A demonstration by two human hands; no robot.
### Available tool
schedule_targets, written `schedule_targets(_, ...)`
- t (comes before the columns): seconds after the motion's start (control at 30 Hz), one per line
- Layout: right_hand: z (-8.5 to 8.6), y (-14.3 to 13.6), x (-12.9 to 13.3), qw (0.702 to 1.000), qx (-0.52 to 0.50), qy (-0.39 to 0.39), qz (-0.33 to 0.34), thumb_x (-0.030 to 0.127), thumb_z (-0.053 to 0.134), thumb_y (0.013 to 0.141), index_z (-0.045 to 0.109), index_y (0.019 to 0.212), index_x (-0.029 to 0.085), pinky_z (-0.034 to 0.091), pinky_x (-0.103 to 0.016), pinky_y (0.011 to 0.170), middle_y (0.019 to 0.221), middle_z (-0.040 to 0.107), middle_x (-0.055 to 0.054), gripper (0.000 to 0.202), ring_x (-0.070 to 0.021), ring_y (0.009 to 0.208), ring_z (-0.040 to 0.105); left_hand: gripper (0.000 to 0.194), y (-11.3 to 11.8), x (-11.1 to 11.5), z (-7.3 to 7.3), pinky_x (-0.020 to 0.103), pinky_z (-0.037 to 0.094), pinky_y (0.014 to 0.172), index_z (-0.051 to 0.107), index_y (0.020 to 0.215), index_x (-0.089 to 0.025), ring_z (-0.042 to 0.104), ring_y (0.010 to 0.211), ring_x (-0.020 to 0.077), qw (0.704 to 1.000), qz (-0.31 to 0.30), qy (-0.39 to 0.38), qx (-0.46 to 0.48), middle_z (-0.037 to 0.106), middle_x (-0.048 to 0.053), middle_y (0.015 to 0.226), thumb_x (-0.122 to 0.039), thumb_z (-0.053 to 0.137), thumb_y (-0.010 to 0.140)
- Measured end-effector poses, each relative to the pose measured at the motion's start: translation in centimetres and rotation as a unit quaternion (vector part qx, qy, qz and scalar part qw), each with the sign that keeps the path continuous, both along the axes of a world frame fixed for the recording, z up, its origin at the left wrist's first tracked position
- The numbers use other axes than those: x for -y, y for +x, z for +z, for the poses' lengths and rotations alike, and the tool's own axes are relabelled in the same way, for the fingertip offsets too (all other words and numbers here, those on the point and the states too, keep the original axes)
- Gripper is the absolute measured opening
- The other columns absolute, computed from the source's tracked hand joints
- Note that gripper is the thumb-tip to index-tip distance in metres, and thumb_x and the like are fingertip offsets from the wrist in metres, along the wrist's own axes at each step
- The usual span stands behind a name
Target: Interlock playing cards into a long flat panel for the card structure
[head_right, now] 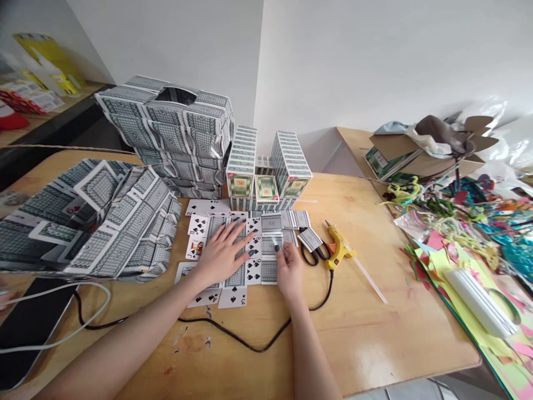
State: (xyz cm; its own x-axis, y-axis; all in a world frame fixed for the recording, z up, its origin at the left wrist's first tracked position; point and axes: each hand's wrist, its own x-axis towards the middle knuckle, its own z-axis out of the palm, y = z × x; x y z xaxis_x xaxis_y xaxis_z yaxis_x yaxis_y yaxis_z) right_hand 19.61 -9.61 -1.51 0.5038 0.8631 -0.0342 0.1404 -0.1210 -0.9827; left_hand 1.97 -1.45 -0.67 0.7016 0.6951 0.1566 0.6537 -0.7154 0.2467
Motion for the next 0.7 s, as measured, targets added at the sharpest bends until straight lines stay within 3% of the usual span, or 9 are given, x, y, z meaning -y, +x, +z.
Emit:
schedule_targets(0.37,0.02,0.8,-0.39,0.999,0.015,-0.04,0.022,0.046,0.055,0.074,0.058,0.09,0.018,0.045,-0.029,0.057,0.072,0.062,-0.003,0.032,-0.0166,0.06,0.053,0.05,-0.01,0.06,0.0,0.045,0.014,0.11,0.029,0.136,-0.035,0.016,0.135,0.0243,1.0,0.003,0.01,0.005,0.022,-0.004,0.146,-0.049,0.031,0.088)
schedule_targets(0.53,0.17,0.74,-0.49,0.998,0.05,-0.035,0.013,0.042,0.054,0.075,0.052,0.12,0.02,0.047,-0.037,0.077,0.104,0.064,-0.008,0.05,-0.0235,0.092,0.059,0.05,0.03,0.06,-0.05,0.046,0.014,0.11,0.028,0.136,-0.035,0.015,0.135,0.0244,1.0,0.003,0.008,0.003,0.021,-0.004,0.147,-0.05,0.03,0.088)
schedule_targets(0.7,0.05,0.28,-0.35,0.995,0.09,-0.039,0.013,0.04,0.047,0.079,0.039,0.133,0.019,0.034,-0.041,0.1,0.133,0.045,-0.009,0.058,-0.0234,0.121,0.043,0.051,0.06,0.09,0.0,0.046,0.017,0.109,0.027,0.137,-0.036,0.014,0.135,0.0249,1.0,0.012,0.006,0.0,0.022,-0.005,0.146,-0.052,0.029,0.088)
